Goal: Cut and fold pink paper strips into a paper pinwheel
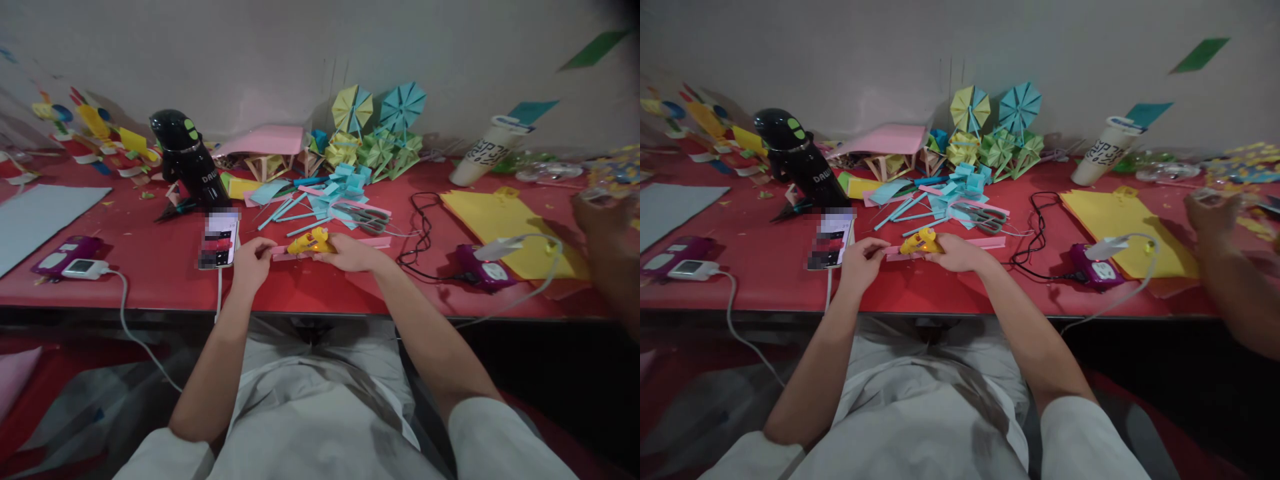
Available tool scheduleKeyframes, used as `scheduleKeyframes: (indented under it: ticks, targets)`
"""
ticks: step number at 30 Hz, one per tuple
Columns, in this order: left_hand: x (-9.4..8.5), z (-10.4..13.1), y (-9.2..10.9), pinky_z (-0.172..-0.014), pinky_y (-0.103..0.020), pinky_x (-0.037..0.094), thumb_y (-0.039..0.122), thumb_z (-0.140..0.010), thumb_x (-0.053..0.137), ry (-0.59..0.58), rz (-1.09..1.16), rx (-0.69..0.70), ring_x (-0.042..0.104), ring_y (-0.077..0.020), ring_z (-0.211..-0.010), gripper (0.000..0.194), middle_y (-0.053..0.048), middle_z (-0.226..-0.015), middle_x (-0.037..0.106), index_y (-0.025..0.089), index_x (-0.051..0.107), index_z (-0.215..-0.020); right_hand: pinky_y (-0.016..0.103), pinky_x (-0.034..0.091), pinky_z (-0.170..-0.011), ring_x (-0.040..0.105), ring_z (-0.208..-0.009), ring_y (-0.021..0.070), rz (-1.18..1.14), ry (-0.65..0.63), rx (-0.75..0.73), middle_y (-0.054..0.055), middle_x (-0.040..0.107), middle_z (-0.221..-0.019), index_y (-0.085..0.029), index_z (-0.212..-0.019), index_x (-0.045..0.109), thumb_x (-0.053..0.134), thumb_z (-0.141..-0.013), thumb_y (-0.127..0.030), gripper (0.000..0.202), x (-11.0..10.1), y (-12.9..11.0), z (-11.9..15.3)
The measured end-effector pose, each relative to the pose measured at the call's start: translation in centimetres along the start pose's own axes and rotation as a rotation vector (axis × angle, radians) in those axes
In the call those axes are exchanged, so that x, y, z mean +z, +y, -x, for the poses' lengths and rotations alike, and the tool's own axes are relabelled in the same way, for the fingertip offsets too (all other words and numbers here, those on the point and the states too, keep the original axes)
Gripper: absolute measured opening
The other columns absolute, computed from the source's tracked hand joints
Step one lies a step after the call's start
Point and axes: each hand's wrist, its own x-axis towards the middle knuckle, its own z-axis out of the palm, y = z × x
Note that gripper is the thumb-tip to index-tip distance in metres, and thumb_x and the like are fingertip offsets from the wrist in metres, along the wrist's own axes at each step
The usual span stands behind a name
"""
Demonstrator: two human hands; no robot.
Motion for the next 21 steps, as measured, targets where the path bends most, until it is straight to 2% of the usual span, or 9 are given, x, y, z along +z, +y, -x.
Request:
scheduleKeyframes:
  ticks: [9, 16, 21]
  targets:
    - [0.1, 0.0, -0.4, -0.081, -0.031, 0.055, 0.009, -0.076, 0.055, 0.006, 0.01, 0.005, 0.071, -0.0183, -0.083, 0.02, -0.003, -0.085, 0.075, 0.018, 0.071, -0.084, 0.034, 0.05, -0.091, 0.065, -0.099, 0.0235, 0.015, -0.028, 0.022, 0.011, 0.07, -0.114, -0.015, -0.11, 0.064, 0.054, -0.091, -0.023, 0.023, -0.2, 0.2, 0.4]
    - [0.1, 0.1, -0.2, -0.08, -0.032, 0.054, 0.009, -0.076, 0.056, 0.009, 0.005, 0.009, 0.071, -0.0186, -0.083, 0.019, -0.003, -0.085, 0.075, 0.018, 0.071, -0.084, 0.03, 0.049, -0.073, 0.062, -0.08, 0.0203, 0.113, -0.012, 0.104, 0.008, 0.068, -0.087, -0.015, -0.093, 0.064, 0.054, -0.092, -0.029, 0.017, -0.6, 0.1, 0.8]
    - [0.1, 0.0, -0.3, -0.081, -0.032, 0.054, 0.009, -0.076, 0.056, 0.006, 0.001, 0.007, 0.071, -0.0187, -0.083, 0.02, -0.004, -0.086, 0.075, 0.018, 0.071, -0.084, 0.027, 0.047, -0.067, 0.061, -0.075, 0.0183, 0.102, 0.002, 0.132, 0.006, 0.067, -0.085, -0.016, -0.092, 0.063, 0.055, -0.092, -0.03, 0.016, -1.0, 0.0, 1.4]
